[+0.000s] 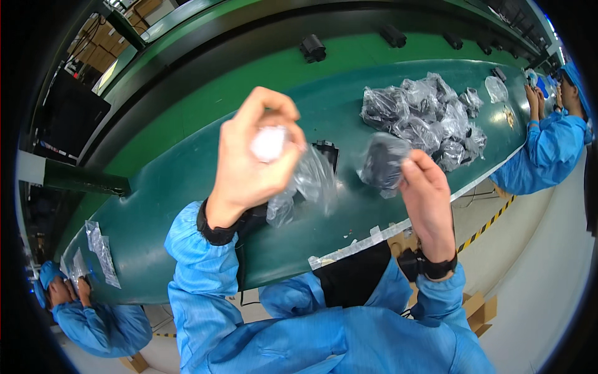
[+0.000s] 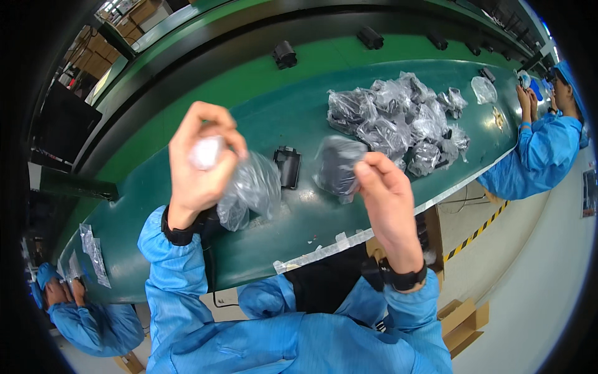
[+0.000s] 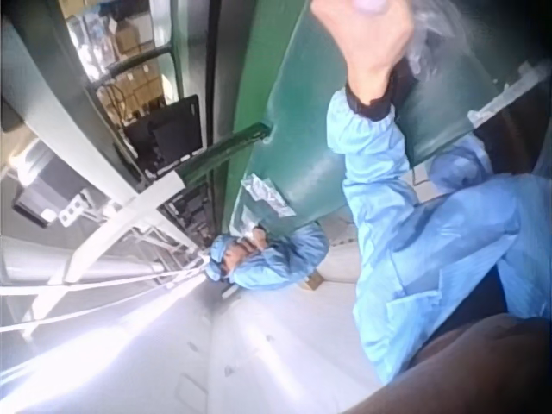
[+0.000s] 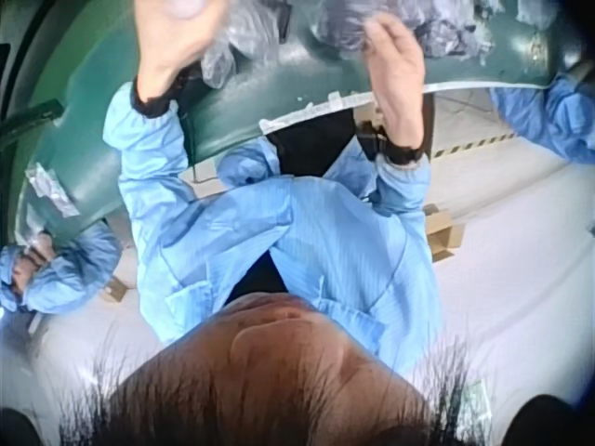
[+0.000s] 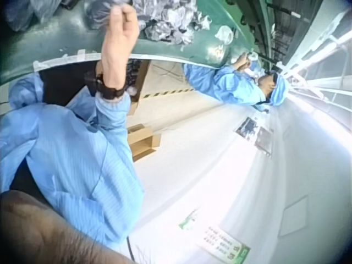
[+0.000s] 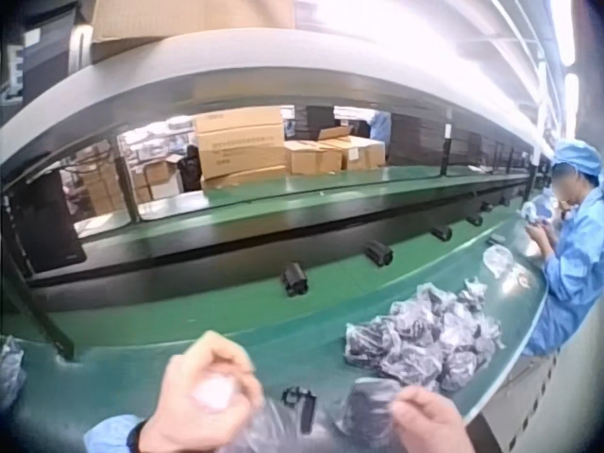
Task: Packaging small black plastic components into plastic bags on an assembly line.
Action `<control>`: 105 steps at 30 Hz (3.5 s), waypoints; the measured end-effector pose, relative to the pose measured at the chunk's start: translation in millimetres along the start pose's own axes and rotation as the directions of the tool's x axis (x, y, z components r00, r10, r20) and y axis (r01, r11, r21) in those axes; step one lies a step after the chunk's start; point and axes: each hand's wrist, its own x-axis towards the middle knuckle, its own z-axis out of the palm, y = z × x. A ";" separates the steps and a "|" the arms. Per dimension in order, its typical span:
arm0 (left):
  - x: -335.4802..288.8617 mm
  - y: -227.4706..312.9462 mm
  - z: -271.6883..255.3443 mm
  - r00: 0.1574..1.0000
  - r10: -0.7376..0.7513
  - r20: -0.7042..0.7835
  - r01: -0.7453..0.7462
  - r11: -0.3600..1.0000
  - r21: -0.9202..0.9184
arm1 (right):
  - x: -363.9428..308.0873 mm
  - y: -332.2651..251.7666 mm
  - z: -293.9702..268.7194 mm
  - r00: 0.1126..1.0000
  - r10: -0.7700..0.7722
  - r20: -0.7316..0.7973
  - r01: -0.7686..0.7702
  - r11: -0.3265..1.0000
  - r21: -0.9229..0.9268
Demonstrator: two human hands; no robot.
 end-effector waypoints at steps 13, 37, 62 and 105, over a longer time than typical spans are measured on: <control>-15.2 -14.2 40.9 0.971 0.108 0.212 -0.156 0.962 0.226 | -1.3 4.3 3.9 0.986 0.125 0.107 -0.138 0.983 0.123; 3.7 -15.2 38.0 0.984 0.180 -0.011 -0.179 0.981 0.080 | 71.0 -74.1 1.1 0.866 -0.488 0.111 0.429 0.611 -0.666; 11.8 -2.3 -11.4 0.982 0.041 0.184 -0.098 0.944 0.316 | 50.9 -38.6 102.8 0.749 -0.247 0.614 0.513 0.803 -0.303; 28.6 18.0 -48.1 0.987 -0.161 -0.006 0.159 0.969 0.189 | 123.5 -69.5 134.2 0.854 -0.152 0.497 0.462 0.661 -0.592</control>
